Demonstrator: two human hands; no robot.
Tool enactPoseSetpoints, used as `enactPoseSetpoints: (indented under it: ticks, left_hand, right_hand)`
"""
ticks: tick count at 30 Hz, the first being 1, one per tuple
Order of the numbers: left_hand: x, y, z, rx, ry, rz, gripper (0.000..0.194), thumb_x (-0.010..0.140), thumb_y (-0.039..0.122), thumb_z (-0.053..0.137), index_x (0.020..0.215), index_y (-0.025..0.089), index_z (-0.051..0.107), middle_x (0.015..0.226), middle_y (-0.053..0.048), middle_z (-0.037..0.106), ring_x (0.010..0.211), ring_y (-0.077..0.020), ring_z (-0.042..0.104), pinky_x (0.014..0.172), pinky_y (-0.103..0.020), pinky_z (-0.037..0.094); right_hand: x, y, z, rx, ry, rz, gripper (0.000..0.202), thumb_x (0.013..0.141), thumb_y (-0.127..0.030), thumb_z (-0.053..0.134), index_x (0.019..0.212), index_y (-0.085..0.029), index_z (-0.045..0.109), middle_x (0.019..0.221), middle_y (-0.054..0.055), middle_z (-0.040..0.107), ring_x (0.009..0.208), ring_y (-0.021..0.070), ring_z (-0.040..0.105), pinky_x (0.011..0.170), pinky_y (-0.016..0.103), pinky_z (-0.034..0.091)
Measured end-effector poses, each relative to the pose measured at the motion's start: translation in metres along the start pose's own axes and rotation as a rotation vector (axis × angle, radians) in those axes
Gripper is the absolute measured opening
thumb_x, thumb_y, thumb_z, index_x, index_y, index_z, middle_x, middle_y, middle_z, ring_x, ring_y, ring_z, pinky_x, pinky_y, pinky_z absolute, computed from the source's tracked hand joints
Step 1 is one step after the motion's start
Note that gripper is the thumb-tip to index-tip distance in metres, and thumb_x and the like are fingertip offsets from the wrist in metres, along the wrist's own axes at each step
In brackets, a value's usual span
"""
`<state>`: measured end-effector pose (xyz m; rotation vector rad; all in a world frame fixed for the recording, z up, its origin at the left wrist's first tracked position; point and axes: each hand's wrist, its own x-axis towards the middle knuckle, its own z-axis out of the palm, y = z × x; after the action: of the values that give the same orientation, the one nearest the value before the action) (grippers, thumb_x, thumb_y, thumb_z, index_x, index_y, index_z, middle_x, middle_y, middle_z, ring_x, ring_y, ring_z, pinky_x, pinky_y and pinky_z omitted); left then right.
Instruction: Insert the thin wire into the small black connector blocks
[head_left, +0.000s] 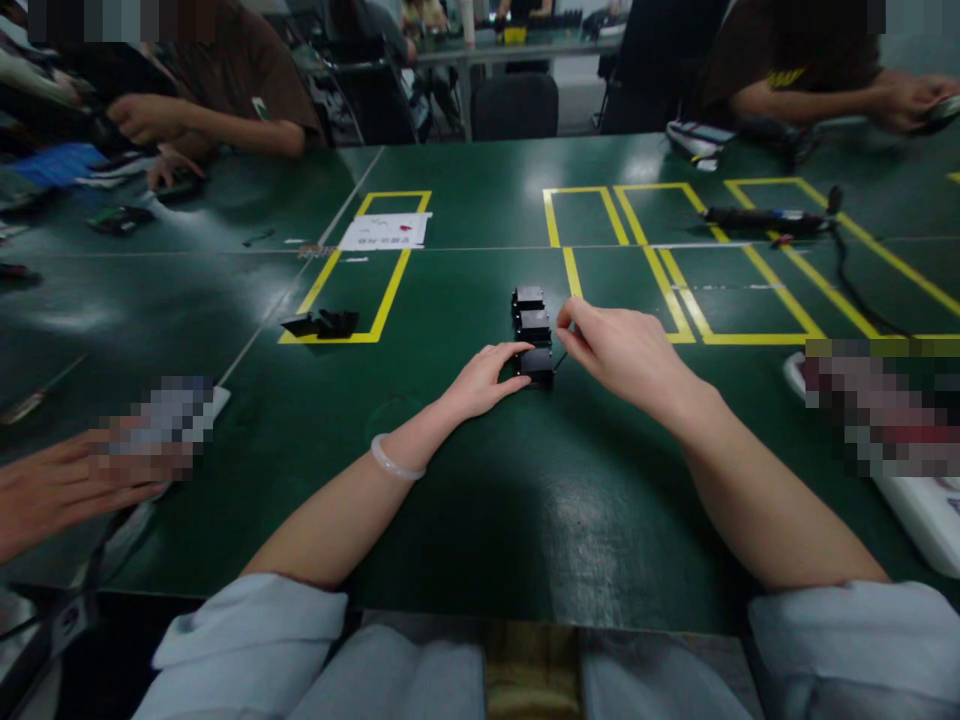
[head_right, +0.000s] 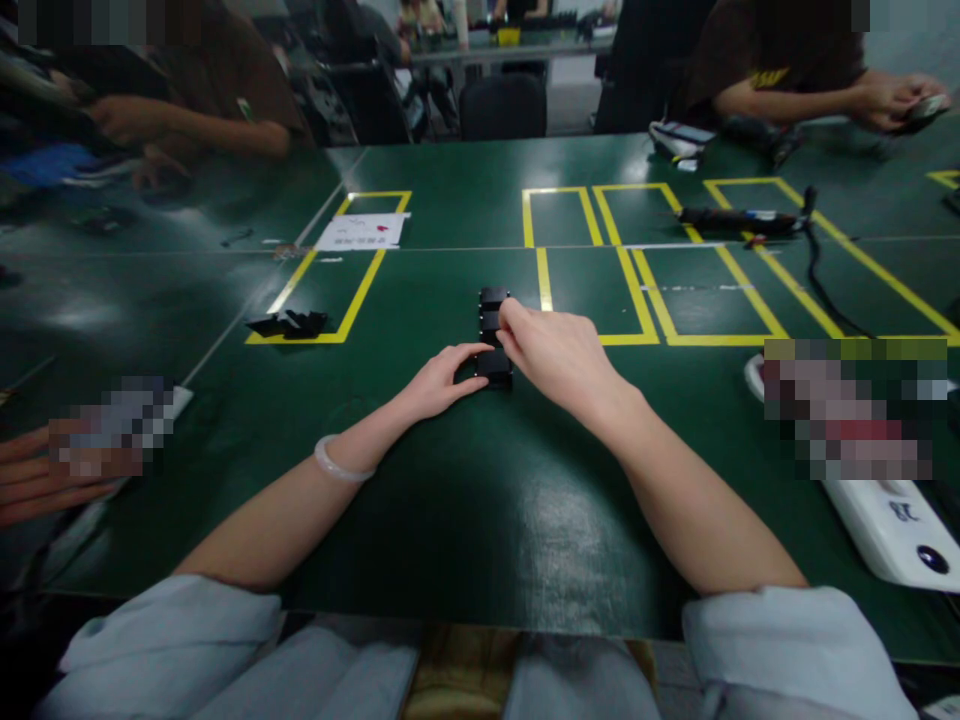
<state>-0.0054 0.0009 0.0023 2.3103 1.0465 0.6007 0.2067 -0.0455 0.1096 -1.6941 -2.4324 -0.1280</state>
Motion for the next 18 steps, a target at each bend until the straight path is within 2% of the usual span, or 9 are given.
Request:
enactPoseSetpoints:
  ticks: [9,18]
  left_hand:
    - [-0.0005,0.0015,-0.0009,-0.004,-0.003,-0.006,0.047,0.092,0.037,0.059,0.136,0.022,0.052,0.139,-0.006,0.058,0.122,-0.0259,0.054,0.106,-0.041,0.042]
    - [-0.0003,0.001,-0.0016,0.002,-0.02,-0.019,0.048,0.093,0.038,0.058,0.137,0.023,0.051,0.139,-0.006,0.058,0.122,-0.0266,0.054,0.104,-0.042,0.042]
  right_hand:
    - [-0.0009,0.0026,0.0025,0.019,-0.001,-0.033,0.029,0.098,-0.03,0.035,0.118,-0.021,0.053,0.102,0.007,0.073,0.075,0.0189,0.063,0.056,0.028,0.023]
    - [0.0009,0.0001,-0.0002,-0.022,-0.015,0.018,0.034,0.101,-0.036,0.03,0.114,-0.02,0.056,0.09,0.006,0.073,0.072,0.0199,0.064,0.056,0.03,0.022]
